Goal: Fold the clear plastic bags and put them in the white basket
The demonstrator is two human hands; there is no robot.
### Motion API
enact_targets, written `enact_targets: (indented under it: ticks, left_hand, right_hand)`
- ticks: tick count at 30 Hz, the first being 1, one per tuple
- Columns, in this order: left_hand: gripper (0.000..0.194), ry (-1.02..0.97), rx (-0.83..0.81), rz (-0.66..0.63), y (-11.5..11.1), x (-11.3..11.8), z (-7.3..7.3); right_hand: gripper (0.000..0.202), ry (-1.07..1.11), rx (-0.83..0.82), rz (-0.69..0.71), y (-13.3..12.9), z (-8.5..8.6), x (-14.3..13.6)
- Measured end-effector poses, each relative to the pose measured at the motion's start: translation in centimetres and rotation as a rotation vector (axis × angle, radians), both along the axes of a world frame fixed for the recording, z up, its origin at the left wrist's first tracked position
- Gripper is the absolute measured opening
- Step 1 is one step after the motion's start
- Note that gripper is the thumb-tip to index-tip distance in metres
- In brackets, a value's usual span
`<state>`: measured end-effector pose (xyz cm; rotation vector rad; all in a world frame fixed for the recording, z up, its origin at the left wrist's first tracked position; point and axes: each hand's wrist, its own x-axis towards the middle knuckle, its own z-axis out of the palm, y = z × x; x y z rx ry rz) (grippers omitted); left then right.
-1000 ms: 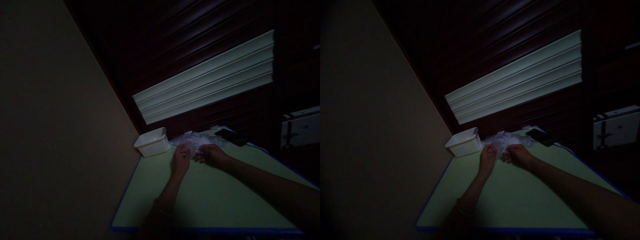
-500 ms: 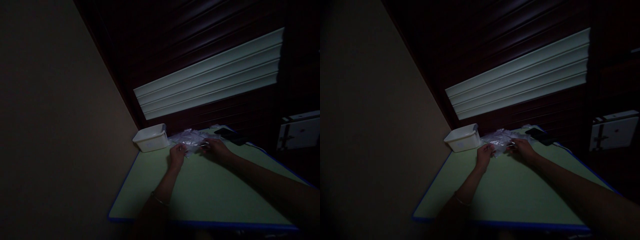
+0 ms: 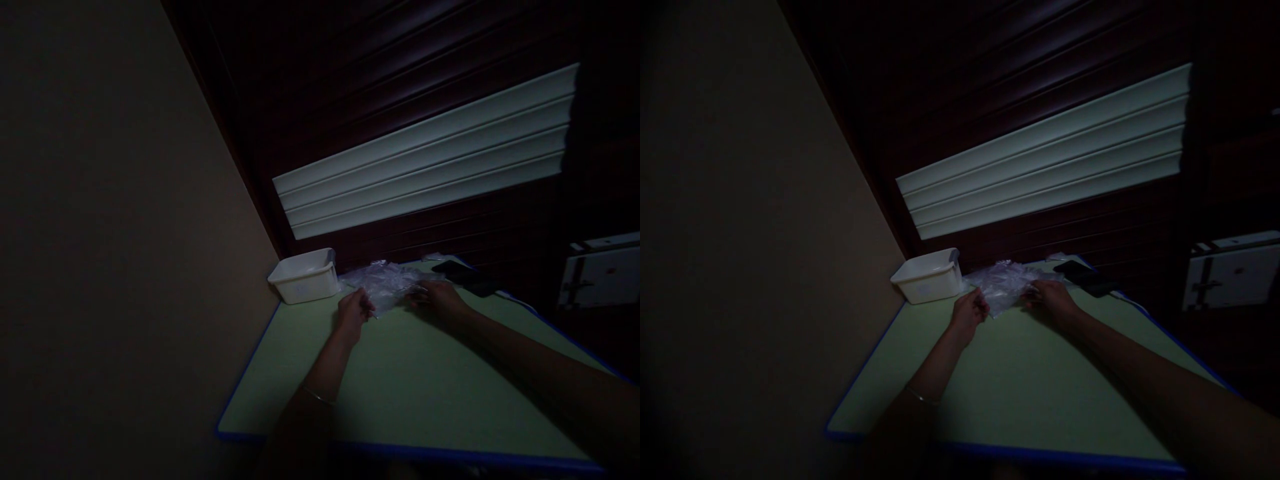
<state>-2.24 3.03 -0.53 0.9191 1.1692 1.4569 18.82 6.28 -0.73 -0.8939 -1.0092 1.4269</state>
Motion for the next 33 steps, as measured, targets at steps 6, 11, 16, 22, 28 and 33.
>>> enact_targets:
  ticks: [6,11,16,22,28,33]
  left_hand:
    - [0.03,0.156,-0.006,0.08,0.3,-0.3,-0.1]
    - [0.039,0.583,0.263,0.181,-0.6,0.3,0.0]
    - [0.052,0.943,0.461,-0.027,-1.6,0.7,-0.6]
    - [0.02,0.796,0.39,0.007,-0.5,-0.1,-0.7]
    - [0.029,0.492,0.29,0.175,0.7,-2.1,-0.1]
    - [0.024,0.65,0.163,0.252,1.6,-3.7,-1.0]
  right_hand:
    - [0.014,-0.064,0.098,0.017,-0.1,-0.2,0.3]
    - [0.01,-0.175,0.135,0.082,-1.0,0.0,0.2]
    - [0.019,-0.301,0.23,0.166,-1.2,0.1,0.2]
    - [0.025,-0.44,0.356,0.192,-1.0,0.0,0.4]
    - [0.026,-0.62,0.346,0.137,-0.7,-0.3,0.4]
    - [0.027,-0.78,0.387,0.141,-0.7,0.0,0.8]
